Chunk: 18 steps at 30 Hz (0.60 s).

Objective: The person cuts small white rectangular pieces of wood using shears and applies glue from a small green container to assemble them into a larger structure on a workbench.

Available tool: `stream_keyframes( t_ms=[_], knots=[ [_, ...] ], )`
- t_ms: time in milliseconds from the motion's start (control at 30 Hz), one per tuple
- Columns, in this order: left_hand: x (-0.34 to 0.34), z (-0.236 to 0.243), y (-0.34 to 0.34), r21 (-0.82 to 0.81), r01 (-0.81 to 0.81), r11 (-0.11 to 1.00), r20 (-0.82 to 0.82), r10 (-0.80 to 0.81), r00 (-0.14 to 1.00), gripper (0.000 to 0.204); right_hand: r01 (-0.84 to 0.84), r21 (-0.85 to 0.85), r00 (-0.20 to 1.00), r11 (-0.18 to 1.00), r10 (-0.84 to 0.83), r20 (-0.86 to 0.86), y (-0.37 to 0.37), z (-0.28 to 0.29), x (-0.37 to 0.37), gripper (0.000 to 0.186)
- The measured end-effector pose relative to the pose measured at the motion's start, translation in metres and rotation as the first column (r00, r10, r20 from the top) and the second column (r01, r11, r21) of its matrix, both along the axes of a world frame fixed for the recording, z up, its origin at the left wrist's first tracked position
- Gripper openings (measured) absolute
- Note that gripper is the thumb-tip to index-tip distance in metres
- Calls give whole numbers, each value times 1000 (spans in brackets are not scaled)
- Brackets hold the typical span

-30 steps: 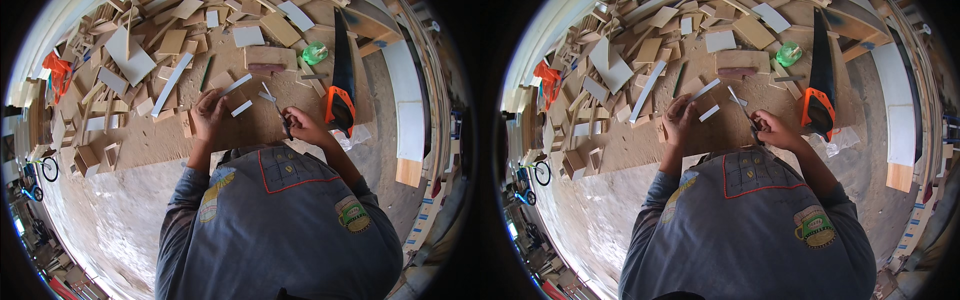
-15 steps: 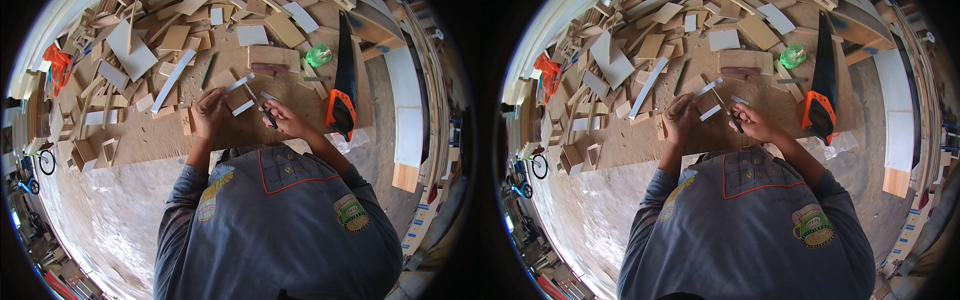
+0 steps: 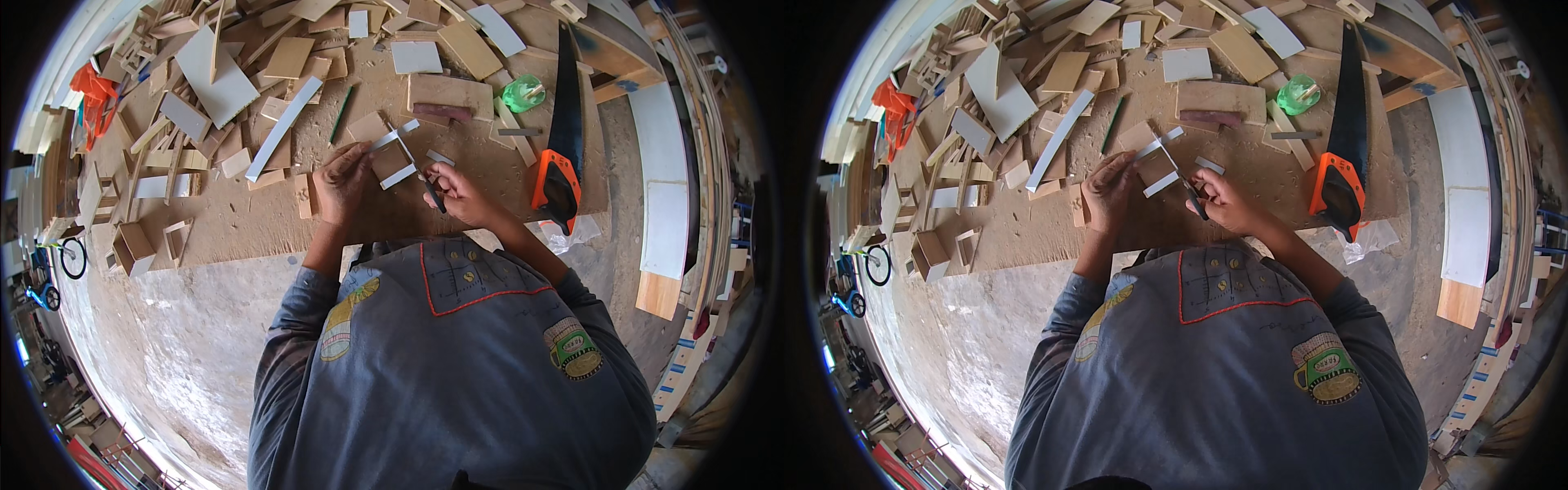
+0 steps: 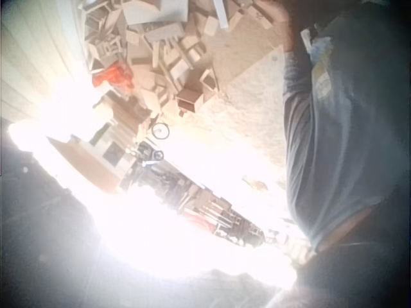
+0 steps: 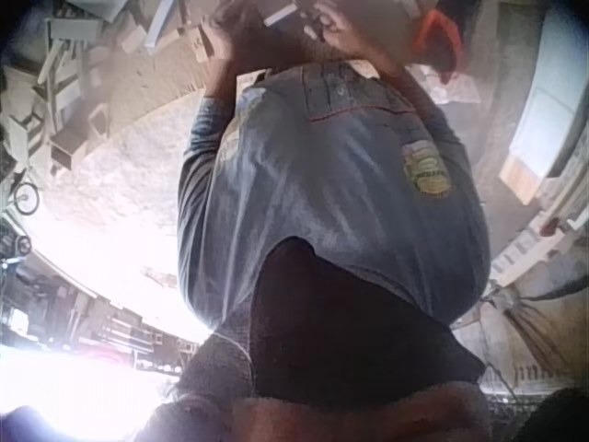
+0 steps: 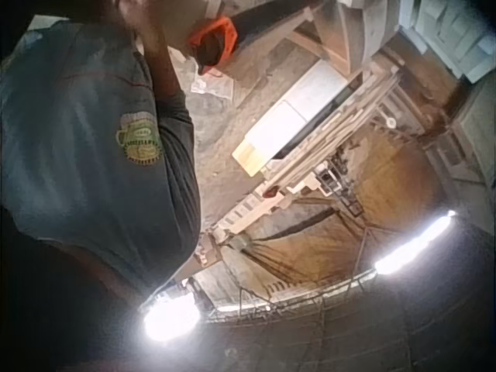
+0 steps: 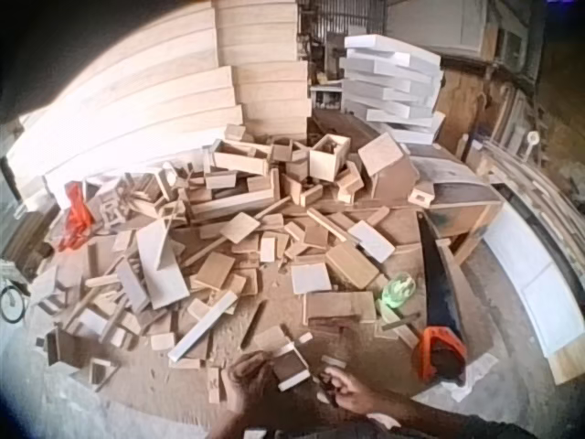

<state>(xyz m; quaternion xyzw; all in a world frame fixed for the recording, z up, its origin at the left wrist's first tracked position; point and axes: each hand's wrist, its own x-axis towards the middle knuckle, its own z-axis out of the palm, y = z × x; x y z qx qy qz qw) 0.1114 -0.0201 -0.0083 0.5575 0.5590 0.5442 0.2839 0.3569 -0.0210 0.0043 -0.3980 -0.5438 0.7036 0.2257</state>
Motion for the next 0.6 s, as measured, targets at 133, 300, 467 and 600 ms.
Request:
stream_keyframes(
  t_ms=[133, 300, 467, 600],
  knots=[
    [-1, -3, 0, 6, 12, 1000, 30, -13, 999, 19, -13, 94, 998, 995, 7, 61, 0, -2, 0, 35],
    [-1, -6, 0, -3, 11, 1000, 35, -11, 999, 19, 15, 154, 992, 988, -35, 123, -2, 2, -4, 32],
    [0, -6, 0, -24, 4, 1000, 38, -3, 999, 19, 41, 89, 995, 995, -48, 82, -4, 1, -5, 29],
    [1, -3, -1, -20, -1, 1000, 56, 2, 998, 19, 40, 43, 998, 998, -43, 53, -4, 1, -5, 24]
  ],
)
